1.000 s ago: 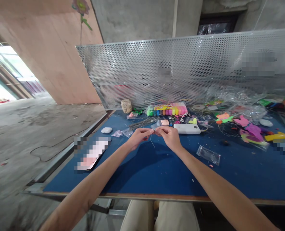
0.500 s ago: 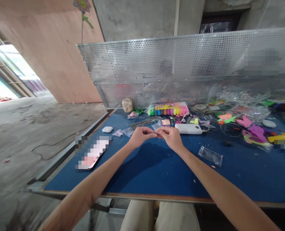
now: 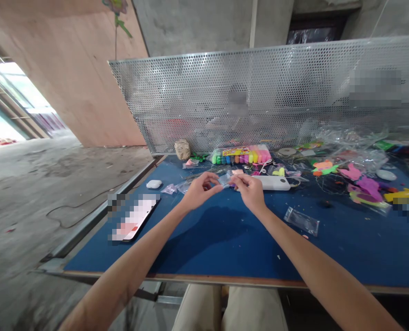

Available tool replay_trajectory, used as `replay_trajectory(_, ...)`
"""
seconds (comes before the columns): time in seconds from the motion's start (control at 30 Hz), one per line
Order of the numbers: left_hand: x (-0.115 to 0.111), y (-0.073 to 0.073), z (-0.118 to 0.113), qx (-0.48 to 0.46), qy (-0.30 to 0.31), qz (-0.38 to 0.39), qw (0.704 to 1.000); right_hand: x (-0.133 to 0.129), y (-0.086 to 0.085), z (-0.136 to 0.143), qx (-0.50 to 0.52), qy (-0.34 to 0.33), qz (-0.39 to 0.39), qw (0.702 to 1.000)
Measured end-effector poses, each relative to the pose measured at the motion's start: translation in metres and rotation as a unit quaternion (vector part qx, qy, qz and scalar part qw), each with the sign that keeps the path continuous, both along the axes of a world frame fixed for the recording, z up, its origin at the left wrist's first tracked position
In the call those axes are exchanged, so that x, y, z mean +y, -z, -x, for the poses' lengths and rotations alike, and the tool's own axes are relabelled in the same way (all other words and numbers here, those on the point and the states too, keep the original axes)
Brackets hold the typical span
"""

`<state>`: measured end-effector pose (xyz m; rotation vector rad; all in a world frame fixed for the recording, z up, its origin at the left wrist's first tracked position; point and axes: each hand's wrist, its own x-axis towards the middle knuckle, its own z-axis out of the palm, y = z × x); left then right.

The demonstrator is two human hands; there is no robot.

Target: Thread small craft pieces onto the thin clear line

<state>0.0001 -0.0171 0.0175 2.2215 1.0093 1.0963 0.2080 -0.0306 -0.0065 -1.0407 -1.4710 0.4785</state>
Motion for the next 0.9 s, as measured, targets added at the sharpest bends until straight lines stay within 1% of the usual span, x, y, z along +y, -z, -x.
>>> replay_trajectory(0.03,-0.001,-0.001,0.002,0.025,-0.019,-0.025,0.999,0.001,0.000,-0.001,0.006,0.017,-0.005,1.000)
replay_trajectory(0.1,-0.003,-0.003,0.004,0.073,-0.047,-0.098,0.991,0.002,0.002,-0.002,0.006,0.041,-0.009,0.999)
replay_trajectory(0.17,-0.005,-0.004,0.004,0.098,-0.056,-0.173,0.978,0.002,0.003,-0.002,-0.004,0.044,-0.005,0.999)
replay_trajectory(0.23,-0.005,-0.004,0.003,0.112,-0.058,-0.208,0.970,0.000,0.003,0.000,-0.019,0.034,-0.002,0.999)
replay_trajectory(0.33,-0.003,0.000,-0.001,0.143,-0.066,-0.188,0.969,-0.004,0.002,0.003,-0.062,0.035,-0.028,0.997)
replay_trajectory(0.43,0.000,0.002,-0.002,0.158,-0.045,-0.139,0.977,-0.006,0.001,0.005,-0.106,0.035,-0.057,0.992)
replay_trajectory(0.53,0.002,0.002,-0.001,0.140,-0.018,-0.087,0.986,-0.006,0.002,0.005,-0.095,0.004,-0.036,0.995)
replay_trajectory(0.6,0.002,0.001,0.000,0.128,-0.017,-0.076,0.989,-0.005,0.002,0.005,-0.072,-0.016,-0.014,0.997)
replay_trajectory(0.73,-0.002,-0.002,-0.001,0.128,-0.034,-0.120,0.984,-0.008,-0.001,0.008,-0.040,-0.026,0.005,0.999)
replay_trajectory(0.9,-0.010,-0.007,0.000,0.154,-0.048,-0.196,0.967,-0.017,-0.012,0.012,0.024,-0.038,0.029,0.999)
